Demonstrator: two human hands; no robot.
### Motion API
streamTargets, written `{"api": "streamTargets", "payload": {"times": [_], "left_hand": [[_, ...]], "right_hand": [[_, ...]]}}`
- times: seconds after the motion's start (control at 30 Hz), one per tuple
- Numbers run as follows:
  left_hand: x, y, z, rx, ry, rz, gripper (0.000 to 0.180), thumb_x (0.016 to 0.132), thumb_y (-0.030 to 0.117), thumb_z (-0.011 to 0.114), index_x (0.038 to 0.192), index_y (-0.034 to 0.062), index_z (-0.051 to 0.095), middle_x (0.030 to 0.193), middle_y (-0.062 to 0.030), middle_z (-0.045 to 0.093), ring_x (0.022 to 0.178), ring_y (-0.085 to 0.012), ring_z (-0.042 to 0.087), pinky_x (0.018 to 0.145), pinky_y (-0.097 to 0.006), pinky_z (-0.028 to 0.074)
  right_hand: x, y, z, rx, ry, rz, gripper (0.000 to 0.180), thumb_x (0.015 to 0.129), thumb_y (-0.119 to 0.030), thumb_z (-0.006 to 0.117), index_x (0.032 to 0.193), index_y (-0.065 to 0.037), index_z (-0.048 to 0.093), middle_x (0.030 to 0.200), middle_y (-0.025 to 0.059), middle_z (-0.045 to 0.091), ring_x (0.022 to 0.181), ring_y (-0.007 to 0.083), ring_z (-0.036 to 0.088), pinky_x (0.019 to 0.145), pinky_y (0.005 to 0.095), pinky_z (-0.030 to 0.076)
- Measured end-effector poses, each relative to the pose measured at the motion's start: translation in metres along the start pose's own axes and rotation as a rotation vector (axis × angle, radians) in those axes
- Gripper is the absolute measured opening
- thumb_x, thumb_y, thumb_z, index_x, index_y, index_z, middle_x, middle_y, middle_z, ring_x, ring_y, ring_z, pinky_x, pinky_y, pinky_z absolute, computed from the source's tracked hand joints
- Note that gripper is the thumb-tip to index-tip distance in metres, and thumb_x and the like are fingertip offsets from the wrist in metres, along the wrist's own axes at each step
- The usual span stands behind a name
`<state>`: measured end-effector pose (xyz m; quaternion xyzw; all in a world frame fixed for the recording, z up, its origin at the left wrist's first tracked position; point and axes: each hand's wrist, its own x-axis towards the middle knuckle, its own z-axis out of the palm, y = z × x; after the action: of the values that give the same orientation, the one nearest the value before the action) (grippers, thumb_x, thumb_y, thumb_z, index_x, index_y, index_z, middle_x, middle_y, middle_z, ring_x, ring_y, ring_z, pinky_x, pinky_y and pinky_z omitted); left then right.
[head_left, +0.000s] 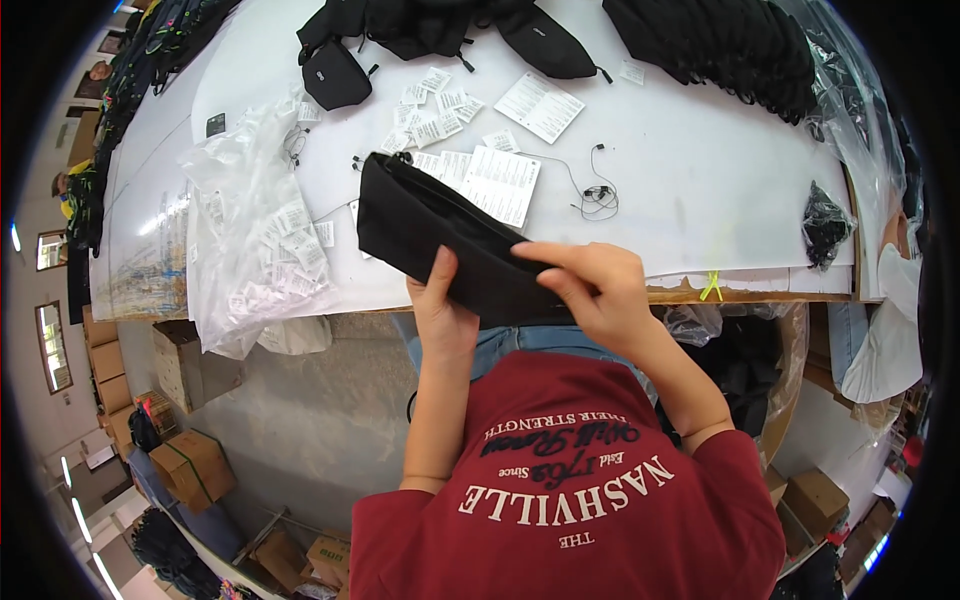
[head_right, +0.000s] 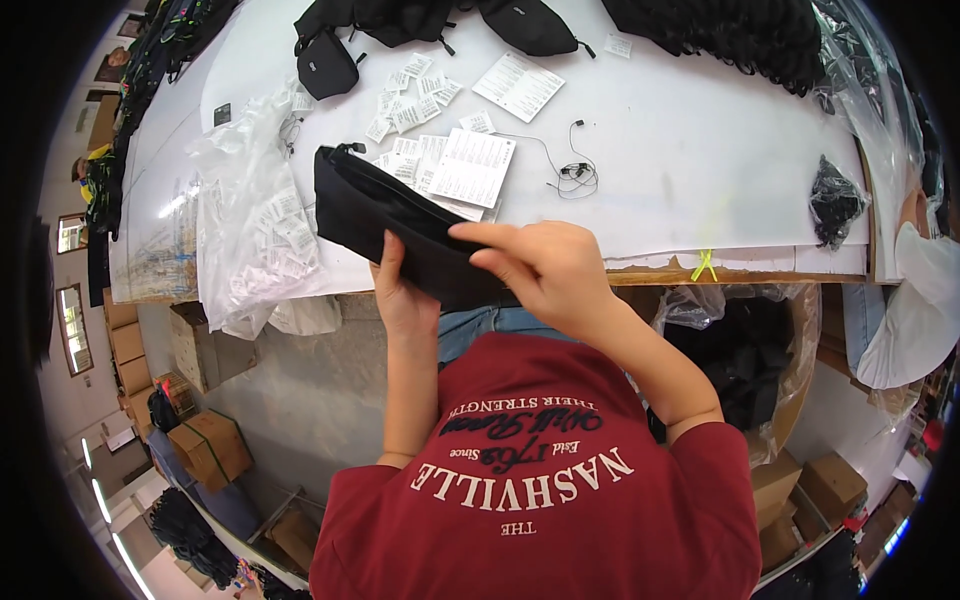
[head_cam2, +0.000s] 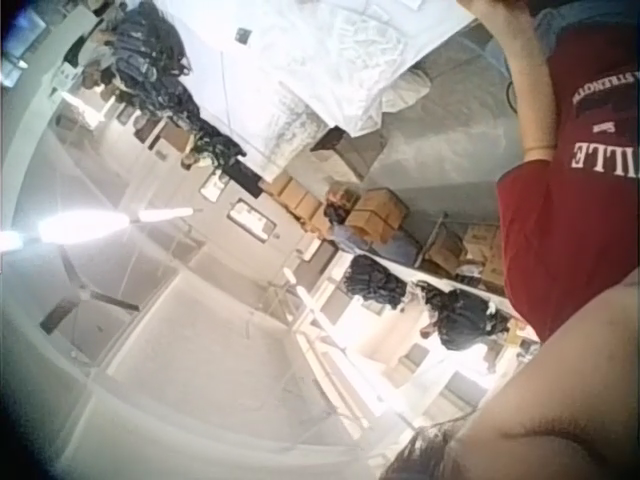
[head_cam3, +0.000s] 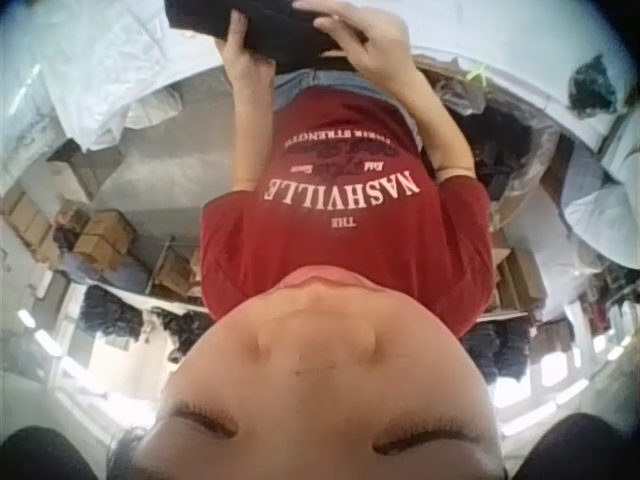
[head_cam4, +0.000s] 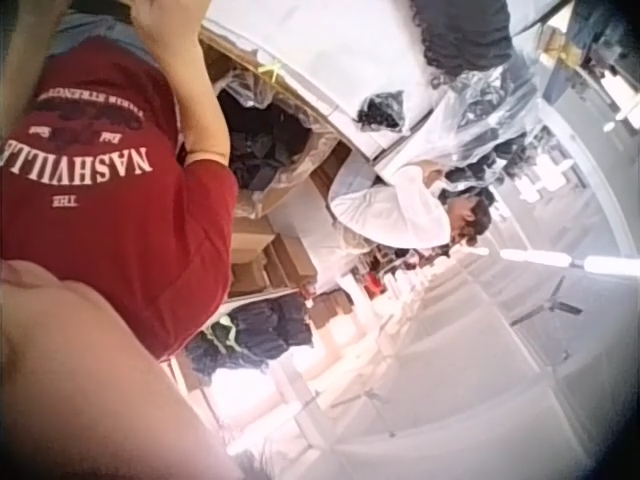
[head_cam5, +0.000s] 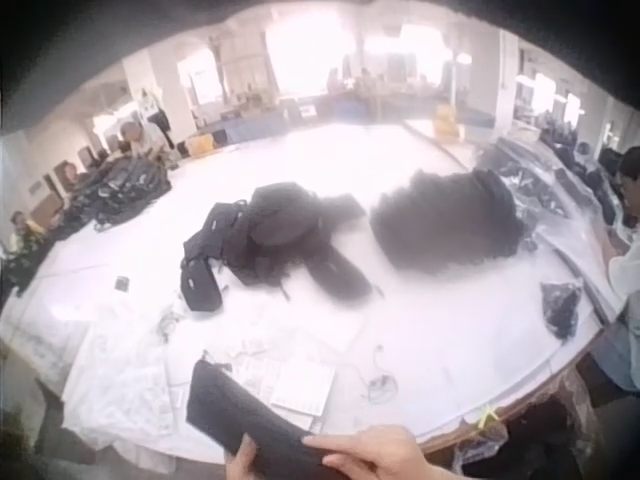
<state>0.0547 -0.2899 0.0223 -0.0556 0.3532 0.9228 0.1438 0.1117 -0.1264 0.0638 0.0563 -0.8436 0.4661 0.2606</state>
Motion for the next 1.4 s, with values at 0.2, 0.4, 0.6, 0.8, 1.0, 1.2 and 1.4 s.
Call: {"api": "streamTargets", "payload": {"times": [0.2,0.4,0.6,0.8,1.0,1.2,1.4], "left_hand": [[0.005,0.007,-0.014,0.003,-0.008,0.038,0.040,0.095,0.019,0.054,0.131,0.0032,0.046,0.123,-0.0102,0.058,0.111,-0.0223,0.057,0.097,-0.037,0.048],[-0.003,0.013,0.006,0.058,-0.025,-0.055,0.042,0.087,0.009,0.060,0.127,0.0008,0.048,0.114,-0.0117,0.061,0.101,-0.0217,0.061,0.089,-0.034,0.051],[-0.013,0.009,0.022,0.219,-0.215,-0.357,0.036,0.075,-0.001,0.071,0.110,-0.0024,0.059,0.098,-0.0094,0.067,0.084,-0.0157,0.065,0.076,-0.027,0.053],[-0.017,0.006,0.029,0.255,-0.233,-0.410,0.036,0.075,-0.001,0.071,0.109,-0.0035,0.060,0.096,-0.0104,0.067,0.082,-0.0155,0.066,0.074,-0.027,0.053],[-0.009,0.005,0.031,0.240,-0.183,-0.436,0.032,0.076,0.003,0.069,0.107,-0.0035,0.060,0.092,-0.0100,0.067,0.078,-0.0151,0.066,0.070,-0.026,0.054],[0.014,0.004,0.035,0.172,-0.118,-0.376,0.033,0.079,0.006,0.065,0.110,-0.0019,0.058,0.092,-0.0095,0.066,0.075,-0.0155,0.066,0.068,-0.026,0.055],[0.040,0.012,0.020,-0.119,-0.110,-0.455,0.023,0.090,0.014,0.054,0.102,-0.0034,0.063,0.090,-0.0126,0.069,0.075,-0.0197,0.068,0.068,-0.029,0.058]], "right_hand": [[-0.019,-0.004,-0.011,0.214,-0.052,0.481,0.017,0.095,-0.012,0.054,0.109,-0.010,0.063,0.048,-0.0022,0.038,0.046,0.0059,0.032,0.047,0.0226,0.031],[-0.016,0.006,-0.024,0.070,-0.141,0.299,0.017,0.089,-0.017,0.060,0.097,-0.003,0.067,0.098,0.0112,0.062,0.081,0.0189,0.059,0.070,0.0295,0.045],[0.012,0.004,-0.015,0.321,-0.039,0.314,0.023,0.090,-0.016,0.061,0.103,0.002,0.064,0.092,0.0095,0.064,0.083,0.0175,0.061,0.074,0.0263,0.046],[0.017,0.005,-0.006,0.290,0.432,0.238,0.012,0.078,-0.003,0.071,0.090,-0.003,0.066,0.088,0.0034,0.064,0.067,0.0097,0.058,0.059,0.0218,0.044],[0.009,0.006,-0.010,0.169,0.332,0.209,0.012,0.075,0.000,0.072,0.085,-0.005,0.067,0.083,0.0029,0.062,0.062,0.0085,0.054,0.052,0.0207,0.039],[-0.001,-0.015,-0.015,0.291,0.038,0.298,0.010,0.075,-0.004,0.073,0.084,-0.003,0.068,0.074,0.0020,0.057,0.057,0.0082,0.050,0.051,0.0215,0.039],[-0.009,-0.031,-0.017,0.364,-0.158,0.364,0.010,0.076,-0.005,0.072,0.084,-0.002,0.067,0.073,0.0027,0.057,0.059,0.0089,0.051,0.054,0.0222,0.040]]}}
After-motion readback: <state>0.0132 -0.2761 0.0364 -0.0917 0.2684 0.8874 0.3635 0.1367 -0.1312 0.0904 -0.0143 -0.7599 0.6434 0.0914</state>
